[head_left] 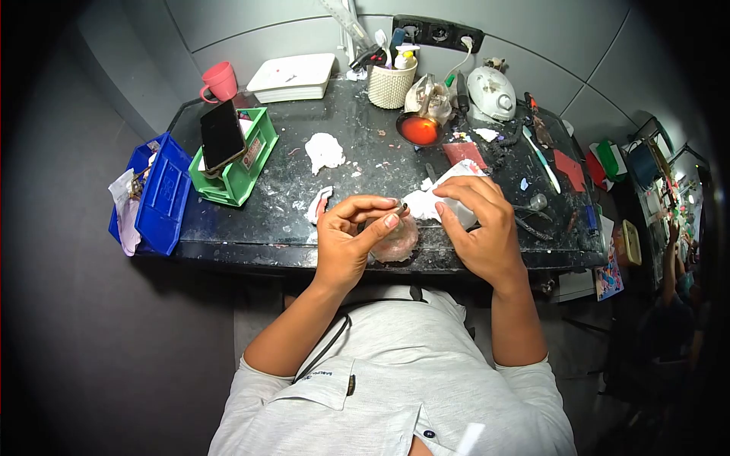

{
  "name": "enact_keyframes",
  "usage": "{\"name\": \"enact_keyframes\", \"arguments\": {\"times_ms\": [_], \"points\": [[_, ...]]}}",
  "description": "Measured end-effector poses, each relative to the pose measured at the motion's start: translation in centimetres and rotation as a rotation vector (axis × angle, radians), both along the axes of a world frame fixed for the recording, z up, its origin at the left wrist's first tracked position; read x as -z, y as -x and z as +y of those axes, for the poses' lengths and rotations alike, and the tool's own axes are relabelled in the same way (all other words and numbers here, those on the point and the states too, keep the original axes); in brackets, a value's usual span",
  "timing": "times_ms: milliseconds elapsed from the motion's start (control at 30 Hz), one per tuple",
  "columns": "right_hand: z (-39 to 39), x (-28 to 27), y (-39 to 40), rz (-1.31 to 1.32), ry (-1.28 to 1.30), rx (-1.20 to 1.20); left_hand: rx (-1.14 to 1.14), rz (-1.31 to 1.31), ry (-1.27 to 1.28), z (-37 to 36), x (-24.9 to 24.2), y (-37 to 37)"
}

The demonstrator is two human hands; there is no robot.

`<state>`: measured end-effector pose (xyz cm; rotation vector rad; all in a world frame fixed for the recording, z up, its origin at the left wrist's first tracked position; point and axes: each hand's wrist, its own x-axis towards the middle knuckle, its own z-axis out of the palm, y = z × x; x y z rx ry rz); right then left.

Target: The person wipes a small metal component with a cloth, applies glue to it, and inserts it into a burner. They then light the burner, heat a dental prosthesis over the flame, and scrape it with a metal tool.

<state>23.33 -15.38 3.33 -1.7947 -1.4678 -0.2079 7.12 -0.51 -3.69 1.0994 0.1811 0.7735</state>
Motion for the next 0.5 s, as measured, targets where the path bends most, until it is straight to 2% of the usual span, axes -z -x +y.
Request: {"name": "enact_keyframes", "arguments": {"times_ms": [67,133,300,367,433,500], "points": [[0.1,0.1,-0.3,-0.023,0.005,0.004,-0.005,-0.004,0.0,0.0,0.1,0.0],[-0.1,1.1,-1.0,-0.075,0.179,0.043,-0.01,-0.007,0.0,-0.1,0.4,0.0],[-0.9,1.5,-3.3,-0.045,0.356,0.195,-0.06,-0.009,-0.045,0.0,1.2,-0.1],[-0.8,1.5,-3.1,-0.402,0.2,0.488,-0.066,-0.002,-0.062,0.0,1.3,-0.1],[-0.5,1.5,-2.8,-0.382,0.206,0.47,-0.068,0.004,-0.085,0.0,1.3,-0.1],[0.1,1.2,-1.4,-0.215,0.2,0.258,-0.072,0.001,-0.068,0.0,1.3,-0.1]]}}
